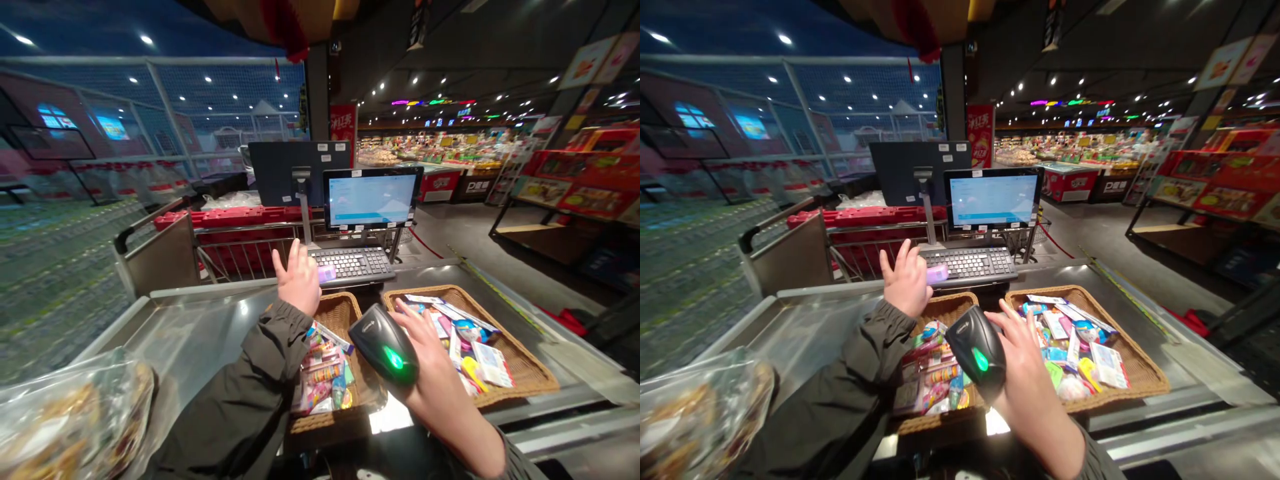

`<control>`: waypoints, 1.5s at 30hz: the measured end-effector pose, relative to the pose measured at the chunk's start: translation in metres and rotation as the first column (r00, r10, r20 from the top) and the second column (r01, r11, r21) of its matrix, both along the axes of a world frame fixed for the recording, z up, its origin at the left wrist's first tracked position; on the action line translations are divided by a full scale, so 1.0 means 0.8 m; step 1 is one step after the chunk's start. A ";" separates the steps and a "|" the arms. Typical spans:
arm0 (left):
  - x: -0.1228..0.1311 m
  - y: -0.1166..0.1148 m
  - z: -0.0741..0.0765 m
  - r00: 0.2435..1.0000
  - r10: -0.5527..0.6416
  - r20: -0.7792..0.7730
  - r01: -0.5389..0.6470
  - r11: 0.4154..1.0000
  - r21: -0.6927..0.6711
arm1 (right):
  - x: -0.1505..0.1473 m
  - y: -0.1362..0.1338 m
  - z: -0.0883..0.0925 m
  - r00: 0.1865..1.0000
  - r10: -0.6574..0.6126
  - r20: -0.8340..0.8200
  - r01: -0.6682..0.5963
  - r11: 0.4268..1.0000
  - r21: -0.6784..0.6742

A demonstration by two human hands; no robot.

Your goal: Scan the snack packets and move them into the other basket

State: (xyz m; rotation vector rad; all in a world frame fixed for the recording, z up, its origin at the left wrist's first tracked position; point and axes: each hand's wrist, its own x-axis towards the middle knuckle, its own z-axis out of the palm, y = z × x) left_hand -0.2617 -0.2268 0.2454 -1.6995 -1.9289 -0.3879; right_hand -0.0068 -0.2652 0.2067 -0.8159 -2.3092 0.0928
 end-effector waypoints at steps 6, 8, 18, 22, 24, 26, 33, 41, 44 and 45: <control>-0.009 -0.006 -0.007 1.000 -0.022 0.007 0.022 0.999 -0.024 | -0.006 -0.005 -0.003 1.000 0.003 0.006 -0.003 0.999 -0.035; -0.012 -0.006 -0.013 1.000 -0.028 0.000 0.028 0.999 -0.039 | -0.007 -0.005 -0.004 1.000 0.002 -0.007 -0.002 0.999 -0.051; -0.014 -0.006 -0.053 0.996 -0.084 -0.038 0.075 0.980 -0.184 | -0.003 -0.007 -0.015 0.999 -0.051 -0.019 0.049 0.992 -0.115; -0.010 -0.004 -0.089 0.984 -0.169 -0.050 0.143 0.932 -0.334 | 0.002 -0.006 -0.022 0.998 -0.064 -0.013 0.061 0.989 -0.132; -0.008 -0.003 -0.109 0.975 -0.217 -0.049 0.179 0.896 -0.407 | 0.005 -0.005 -0.025 0.997 -0.076 -0.007 0.074 0.987 -0.141; -0.005 -0.001 -0.129 0.966 -0.254 -0.047 0.205 0.865 -0.458 | 0.007 -0.004 -0.028 0.997 -0.079 -0.008 0.077 0.987 -0.144; 0.009 0.012 -0.195 0.865 -0.498 0.054 0.437 0.698 -0.567 | 0.015 -0.002 -0.033 0.994 -0.105 -0.013 0.101 0.980 -0.171; 0.040 0.014 -0.245 0.648 -0.747 0.148 0.648 0.438 -0.624 | 0.030 0.001 -0.035 0.991 -0.135 -0.010 0.130 0.968 -0.214; 0.043 0.019 -0.242 0.630 -0.767 0.122 0.658 0.442 -0.610 | 0.042 0.003 -0.039 0.987 -0.158 -0.017 0.151 0.967 -0.204; 0.044 0.022 -0.237 0.642 -0.757 0.117 0.656 0.465 -0.595 | 0.047 0.003 -0.040 0.984 -0.176 -0.019 0.168 0.965 -0.203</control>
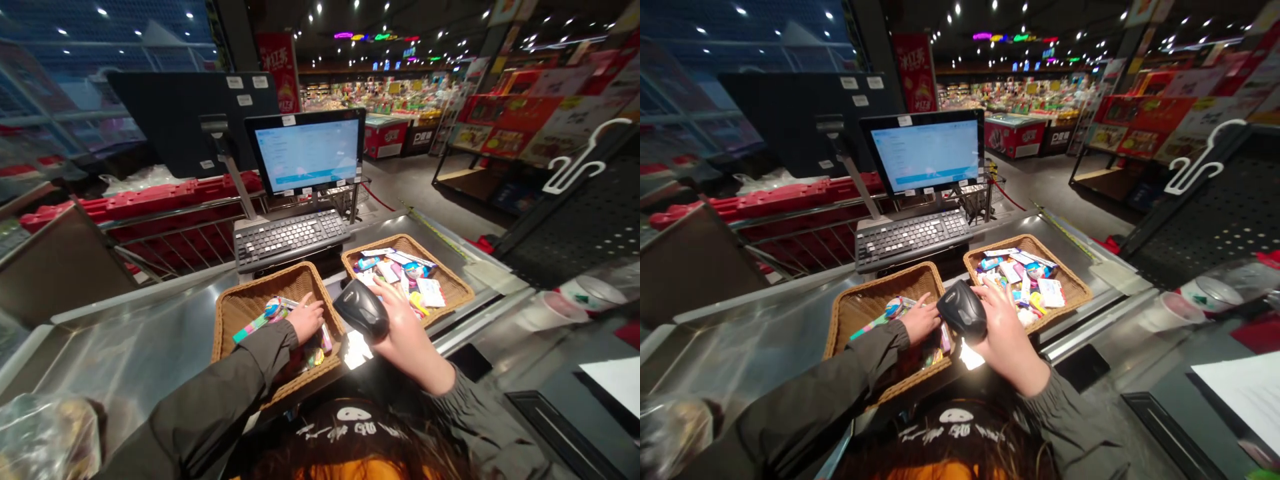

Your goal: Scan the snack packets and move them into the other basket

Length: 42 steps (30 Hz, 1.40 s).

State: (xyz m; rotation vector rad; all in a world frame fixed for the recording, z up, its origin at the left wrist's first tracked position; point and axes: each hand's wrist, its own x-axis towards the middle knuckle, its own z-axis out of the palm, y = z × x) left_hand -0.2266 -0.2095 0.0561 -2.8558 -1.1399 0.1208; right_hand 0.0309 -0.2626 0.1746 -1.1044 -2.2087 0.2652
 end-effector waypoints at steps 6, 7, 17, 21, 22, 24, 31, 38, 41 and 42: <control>0.026 0.019 0.064 0.968 0.087 0.236 -0.118 0.985 0.122 | 0.061 0.009 -0.011 0.985 -0.170 -0.035 0.171 0.985 0.033; 0.037 0.023 0.075 0.962 0.080 0.262 -0.118 0.984 0.133 | 0.075 0.011 -0.013 0.976 -0.214 -0.032 0.215 0.976 0.034; 0.189 0.082 0.068 0.982 -0.117 0.148 0.130 0.988 -0.085 | 0.171 0.021 -0.025 0.890 -0.453 -0.054 0.456 0.886 0.082; 0.242 0.113 0.040 0.990 -0.135 0.046 0.141 0.973 -0.185 | 0.182 0.022 -0.032 0.886 -0.460 -0.057 0.462 0.886 0.035; 0.251 0.120 0.032 0.992 -0.124 0.025 0.126 0.969 -0.212 | 0.185 0.023 -0.033 0.887 -0.459 -0.055 0.461 0.887 0.024; 0.264 0.133 0.018 0.995 -0.096 -0.011 0.090 0.961 -0.261 | 0.190 0.025 -0.036 0.887 -0.458 -0.058 0.459 0.888 0.014; 0.267 0.136 0.004 0.995 -0.095 -0.028 0.080 0.941 -0.327 | 0.202 0.032 -0.038 0.891 -0.447 -0.077 0.448 0.894 -0.004; 0.262 0.142 0.021 0.990 -0.140 -0.018 0.124 0.921 -0.369 | 0.197 0.040 -0.033 0.894 -0.440 -0.084 0.438 0.898 -0.034; 0.257 0.148 0.036 0.983 -0.175 0.052 0.182 0.915 -0.360 | 0.195 0.038 -0.031 0.894 -0.441 -0.085 0.440 0.898 -0.027; 0.252 0.149 0.045 0.981 -0.175 0.080 0.192 0.919 -0.345 | 0.194 0.037 -0.030 0.894 -0.440 -0.084 0.440 0.898 -0.021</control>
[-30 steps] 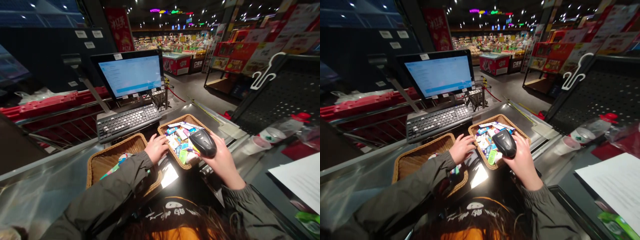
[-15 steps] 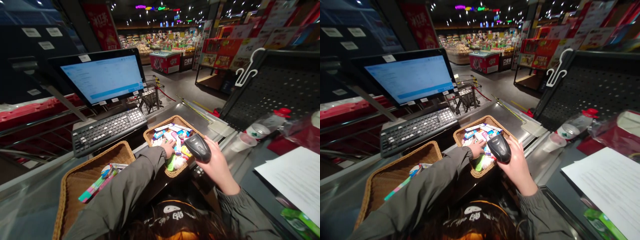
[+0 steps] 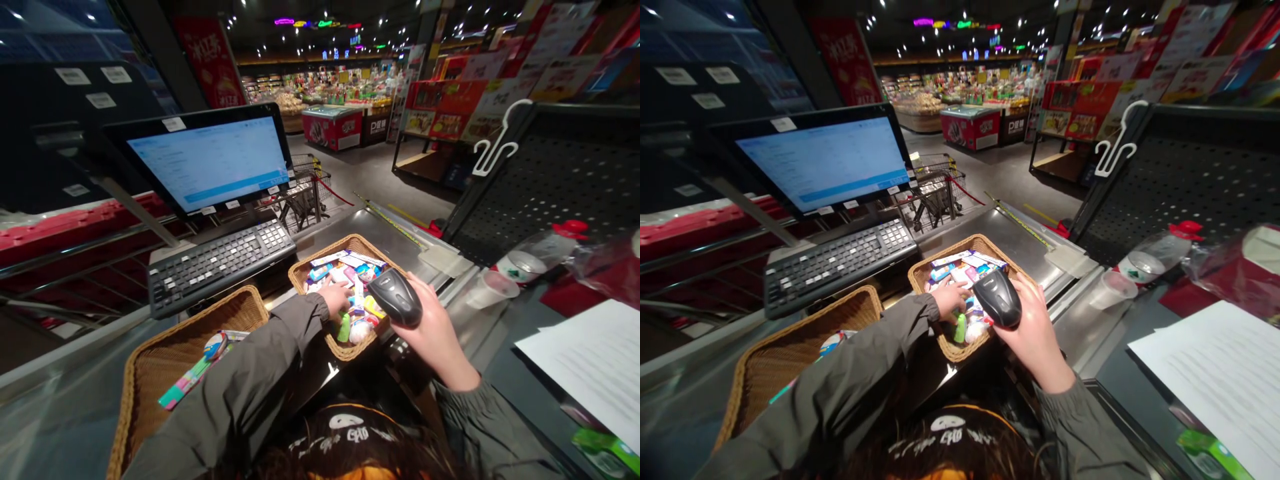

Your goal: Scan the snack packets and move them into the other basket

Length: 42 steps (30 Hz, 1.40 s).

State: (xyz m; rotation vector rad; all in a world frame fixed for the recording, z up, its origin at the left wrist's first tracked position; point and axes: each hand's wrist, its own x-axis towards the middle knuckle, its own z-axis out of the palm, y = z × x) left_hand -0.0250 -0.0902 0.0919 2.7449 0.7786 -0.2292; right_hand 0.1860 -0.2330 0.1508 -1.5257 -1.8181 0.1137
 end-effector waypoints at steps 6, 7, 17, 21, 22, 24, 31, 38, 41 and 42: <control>-0.077 -0.007 0.097 0.955 0.042 0.294 -0.112 0.968 0.226 | -0.014 -0.005 0.004 1.000 0.015 0.021 -0.016 0.998 0.058; -0.094 -0.011 0.115 0.937 0.059 0.344 -0.158 0.950 0.270 | -0.019 -0.005 0.006 0.999 0.032 0.030 -0.034 0.997 0.067; -0.227 -0.097 0.196 0.685 0.199 0.701 -0.597 0.706 0.382 | -0.115 0.000 0.066 0.938 0.317 0.143 -0.344 0.908 0.240; -0.267 -0.133 0.208 0.599 0.229 0.768 -0.714 0.586 0.382 | -0.161 -0.014 0.089 0.889 0.421 0.180 -0.455 0.853 0.253; -0.276 -0.141 0.210 0.592 0.240 0.769 -0.730 0.564 0.385 | -0.172 -0.017 0.093 0.876 0.445 0.187 -0.481 0.840 0.251; -0.294 -0.155 0.212 0.585 0.257 0.769 -0.752 0.529 0.394 | -0.192 -0.025 0.097 0.851 0.485 0.202 -0.523 0.816 0.245; -0.343 -0.186 0.206 0.539 0.305 0.785 -0.803 0.469 0.368 | -0.235 -0.042 0.101 0.799 0.555 0.232 -0.600 0.763 0.240; -0.371 -0.198 0.202 0.522 0.328 0.787 -0.821 0.442 0.361 | -0.253 -0.051 0.100 0.761 0.601 0.244 -0.646 0.736 0.203; -0.377 -0.202 0.200 0.514 0.332 0.791 -0.829 0.429 0.358 | -0.258 -0.055 0.099 0.747 0.612 0.258 -0.660 0.728 0.185; -0.378 -0.202 0.199 0.513 0.325 0.795 -0.829 0.428 0.360 | -0.259 -0.056 0.098 0.747 0.612 0.259 -0.660 0.728 0.184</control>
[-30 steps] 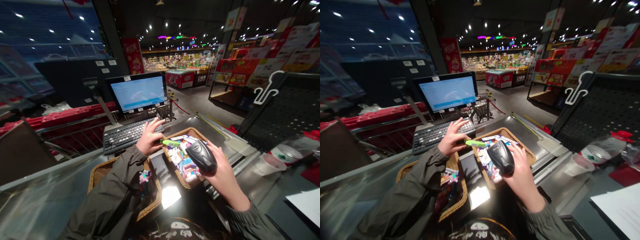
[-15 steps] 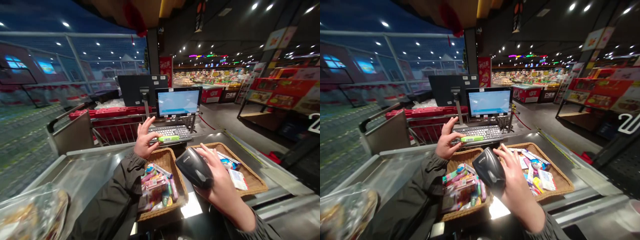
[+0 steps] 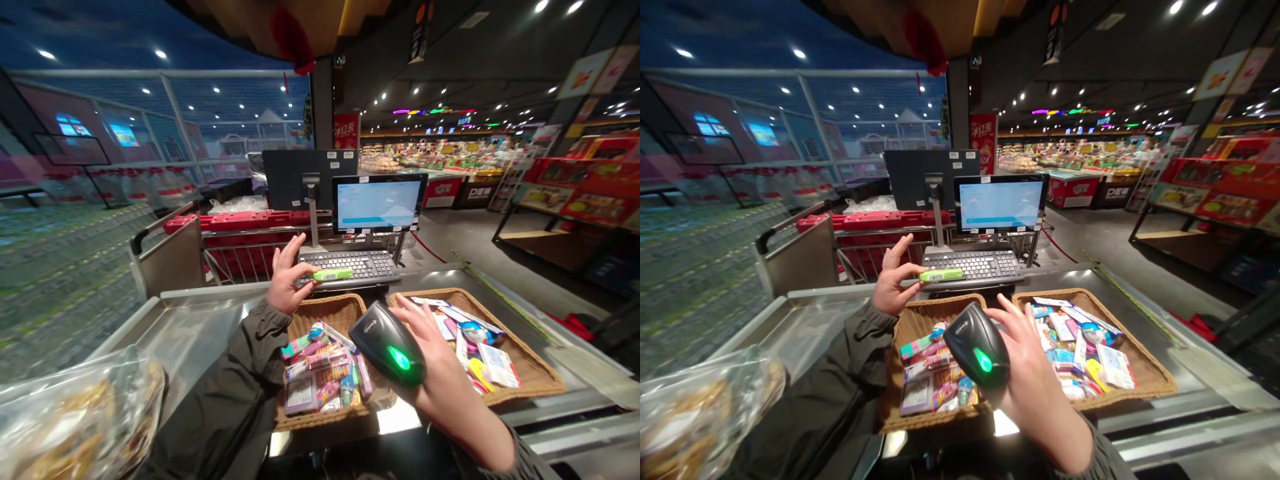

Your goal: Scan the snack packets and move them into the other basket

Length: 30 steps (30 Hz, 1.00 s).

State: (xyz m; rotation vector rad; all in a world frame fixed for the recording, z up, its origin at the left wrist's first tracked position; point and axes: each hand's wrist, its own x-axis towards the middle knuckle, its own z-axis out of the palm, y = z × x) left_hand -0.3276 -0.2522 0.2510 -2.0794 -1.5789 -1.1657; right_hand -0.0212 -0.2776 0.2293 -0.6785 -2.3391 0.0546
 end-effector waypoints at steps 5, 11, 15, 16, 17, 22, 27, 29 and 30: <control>-0.005 -0.001 -0.007 1.000 0.001 0.005 -0.001 1.000 0.000 | -0.003 -0.004 -0.005 1.000 -0.018 -0.024 0.017 1.000 -0.021; -0.008 0.006 -0.020 0.999 0.022 0.032 -0.019 0.996 -0.082 | 0.000 -0.001 -0.011 0.999 -0.040 -0.028 0.039 0.999 -0.030; -0.013 0.016 -0.040 1.000 0.020 0.010 -0.018 0.986 -0.166 | 0.002 0.003 -0.017 0.997 -0.069 -0.029 0.069 0.997 -0.020; -0.014 0.019 -0.048 1.000 0.020 -0.006 -0.020 0.982 -0.189 | 0.002 0.004 -0.019 0.997 -0.071 -0.027 0.070 0.997 -0.023; -0.015 0.022 -0.056 1.000 0.018 -0.024 -0.023 0.976 -0.217 | 0.002 0.005 -0.021 0.997 -0.070 -0.027 0.069 0.997 -0.031; -0.017 0.039 -0.103 0.996 0.000 -0.092 -0.034 0.927 -0.374 | 0.002 0.012 -0.029 0.997 -0.067 -0.033 0.063 0.993 -0.095; -0.006 0.052 -0.143 0.993 -0.030 -0.115 -0.028 0.879 -0.475 | 0.004 0.021 -0.038 0.995 -0.097 -0.010 0.095 0.987 -0.129; 0.000 0.056 -0.156 0.992 -0.044 -0.121 -0.024 0.863 -0.505 | 0.006 0.025 -0.043 0.995 -0.104 0.002 0.103 0.985 -0.137; 0.004 0.059 -0.162 0.991 -0.051 -0.125 -0.021 0.856 -0.517 | 0.007 0.027 -0.045 0.995 -0.105 0.002 0.104 0.985 -0.139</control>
